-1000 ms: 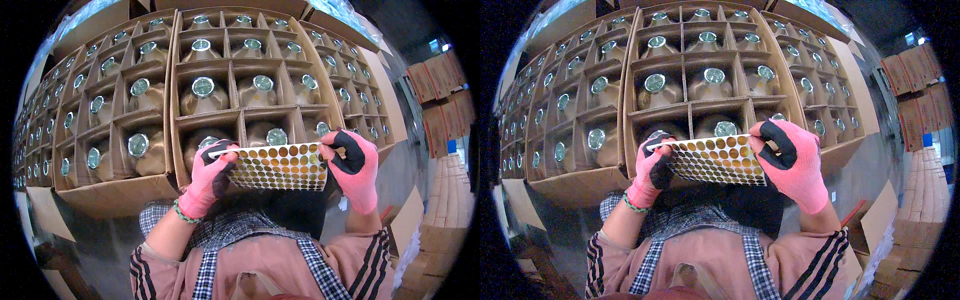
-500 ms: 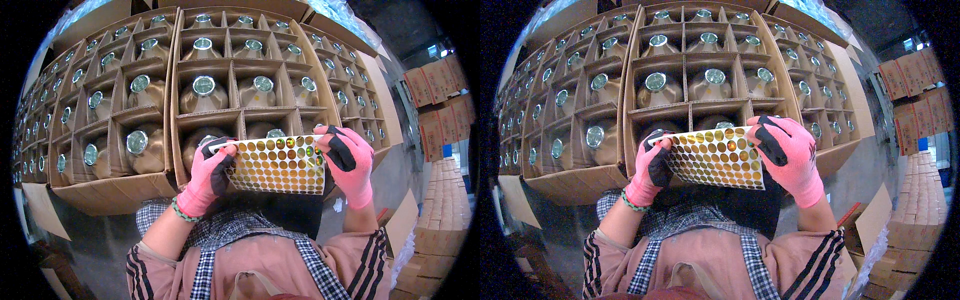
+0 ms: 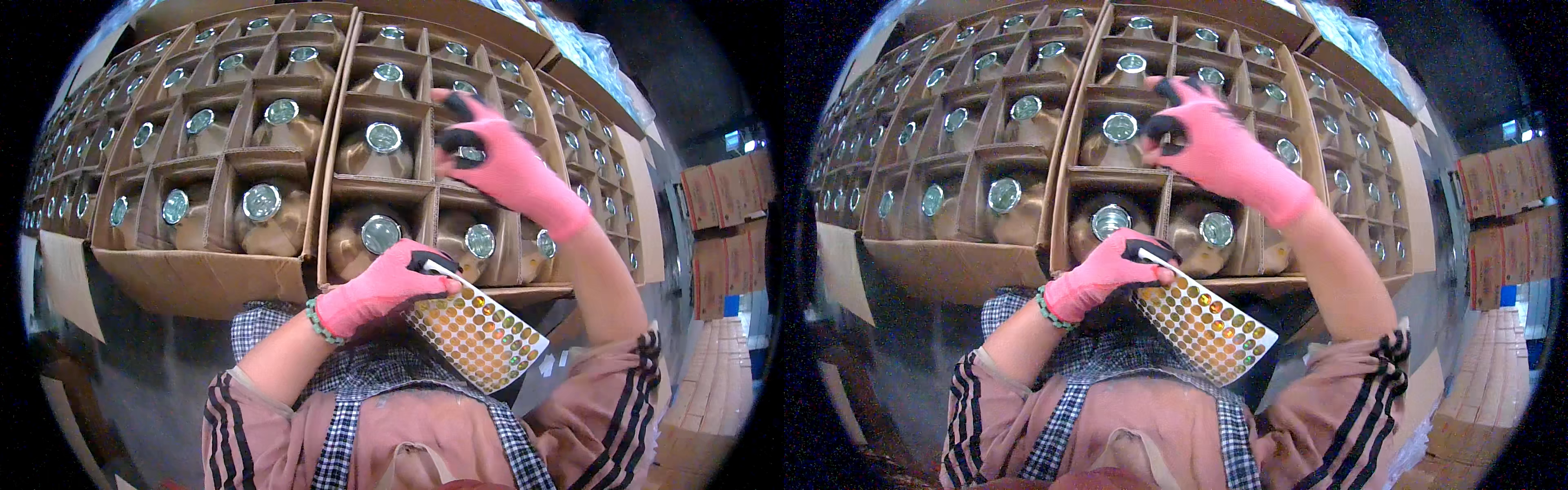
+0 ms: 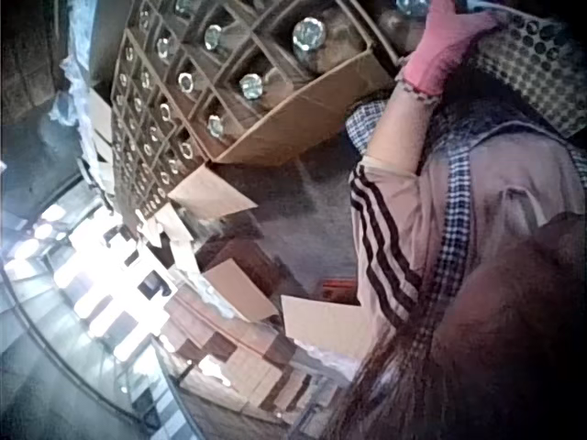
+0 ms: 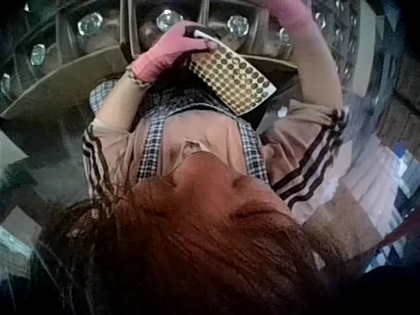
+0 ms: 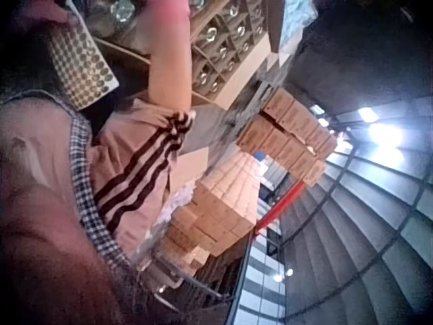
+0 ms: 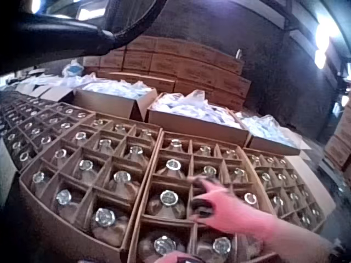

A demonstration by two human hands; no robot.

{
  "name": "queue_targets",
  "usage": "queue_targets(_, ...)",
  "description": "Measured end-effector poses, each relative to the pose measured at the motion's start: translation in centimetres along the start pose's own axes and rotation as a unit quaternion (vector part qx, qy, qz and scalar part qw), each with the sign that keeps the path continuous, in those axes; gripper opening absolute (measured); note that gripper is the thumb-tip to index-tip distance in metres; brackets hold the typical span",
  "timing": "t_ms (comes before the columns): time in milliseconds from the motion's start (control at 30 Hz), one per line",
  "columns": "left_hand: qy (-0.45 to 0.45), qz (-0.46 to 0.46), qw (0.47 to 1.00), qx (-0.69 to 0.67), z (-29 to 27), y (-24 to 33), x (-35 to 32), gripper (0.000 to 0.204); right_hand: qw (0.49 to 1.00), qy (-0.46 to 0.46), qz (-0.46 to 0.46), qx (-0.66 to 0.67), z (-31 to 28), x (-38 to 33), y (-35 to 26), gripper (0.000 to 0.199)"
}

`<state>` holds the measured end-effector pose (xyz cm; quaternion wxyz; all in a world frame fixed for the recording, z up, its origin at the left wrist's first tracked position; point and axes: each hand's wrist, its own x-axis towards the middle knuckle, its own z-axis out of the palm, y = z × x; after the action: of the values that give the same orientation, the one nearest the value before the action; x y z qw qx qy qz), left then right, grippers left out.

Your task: The person applies round stickers to the lids of glass jars arranged in cardboard boxes. They peel individual stickers from a sheet and press them onto the metal caps of the jars one by one.

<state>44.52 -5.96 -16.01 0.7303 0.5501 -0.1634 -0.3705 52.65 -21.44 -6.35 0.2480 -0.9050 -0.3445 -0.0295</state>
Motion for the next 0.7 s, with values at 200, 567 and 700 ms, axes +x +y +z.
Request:
queue_targets(200, -0.025, 0.027, 0.999, -0.011, -0.1, -0.6, 0.1, 0.024, 0.976, -0.161, 0.005, -0.145, 7.9, 6.0, 2.4, 0.021)
queue_targets(567, -0.033, 0.053, 0.997, -0.048, -0.2, -0.5, 0.2, 0.024, 0.928, -0.251, -0.035, -0.273, 11.2, 8.4, 4.4, 0.036)
queue_targets(700, -0.028, 0.055, 0.997, -0.042, -0.3, -0.2, 0.0, 0.024, 0.935, -0.194, -0.067, -0.289, 10.7, 8.4, 4.0, 0.033)
